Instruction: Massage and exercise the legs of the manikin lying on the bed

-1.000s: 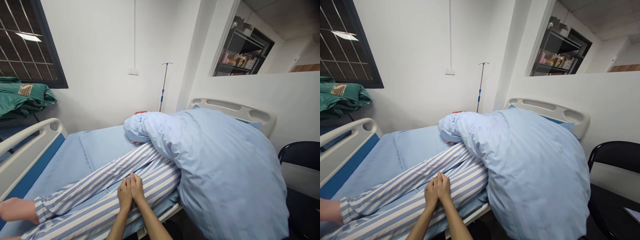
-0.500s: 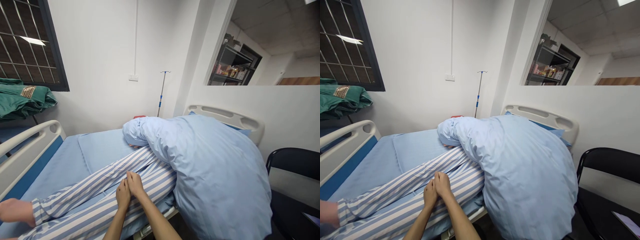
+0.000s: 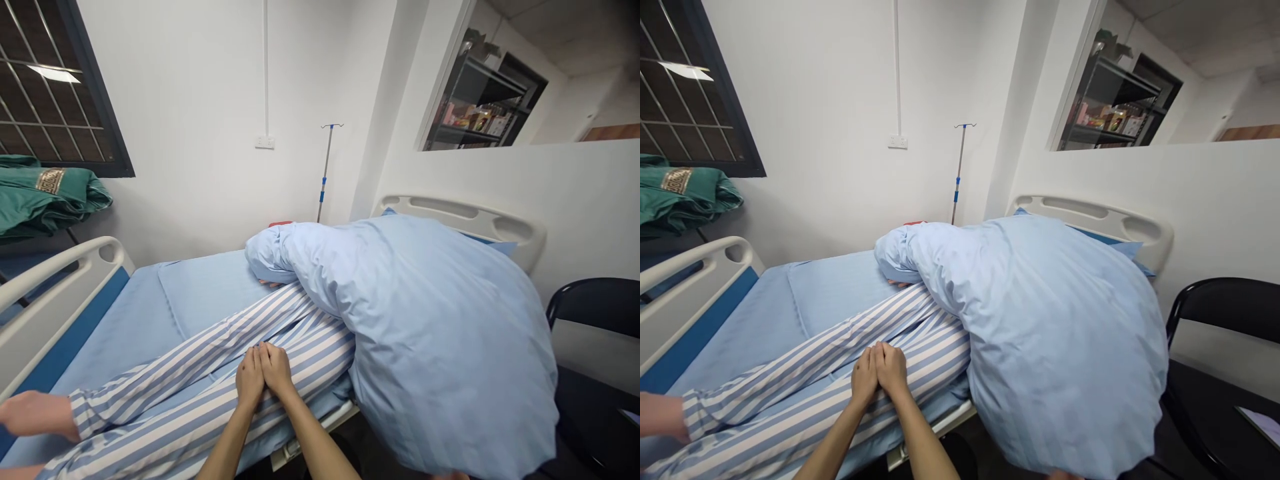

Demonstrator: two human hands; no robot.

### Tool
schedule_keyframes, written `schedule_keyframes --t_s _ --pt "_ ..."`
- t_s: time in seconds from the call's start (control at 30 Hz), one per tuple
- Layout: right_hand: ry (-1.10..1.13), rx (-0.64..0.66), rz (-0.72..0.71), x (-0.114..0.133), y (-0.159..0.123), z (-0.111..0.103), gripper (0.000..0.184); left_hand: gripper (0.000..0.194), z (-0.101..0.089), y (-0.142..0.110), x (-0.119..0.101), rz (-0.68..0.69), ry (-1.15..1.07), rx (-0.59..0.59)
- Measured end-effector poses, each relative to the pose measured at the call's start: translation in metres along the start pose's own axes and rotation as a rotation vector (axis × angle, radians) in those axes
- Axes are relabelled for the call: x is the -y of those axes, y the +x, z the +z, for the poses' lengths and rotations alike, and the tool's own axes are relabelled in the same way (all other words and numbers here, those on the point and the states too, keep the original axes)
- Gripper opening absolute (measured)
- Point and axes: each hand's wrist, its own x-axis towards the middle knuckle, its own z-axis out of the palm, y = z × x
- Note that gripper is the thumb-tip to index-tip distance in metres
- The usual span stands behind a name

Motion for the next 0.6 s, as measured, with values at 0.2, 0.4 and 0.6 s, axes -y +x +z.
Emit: schedule_keyframes --t_s 0.2,0.4,0.6 --pt "0.234 -0.058 0.023 -0.004 0.007 -0.001 0.047 0.034 -0.024 0.01 -0.031 -0.019 -0.33 -0.06" --pt "0.469 -0.076 0.093 -0.011 0.012 -0.002 0.043 0.037 -0.013 0.006 -0.049 -0.064 -0.505 -0.101" --pt "0.502 -0.11 0.123 -0.016 0.011 -0.001 0.038 0.025 0.013 -0.009 -0.032 0.048 0.033 -0.049"
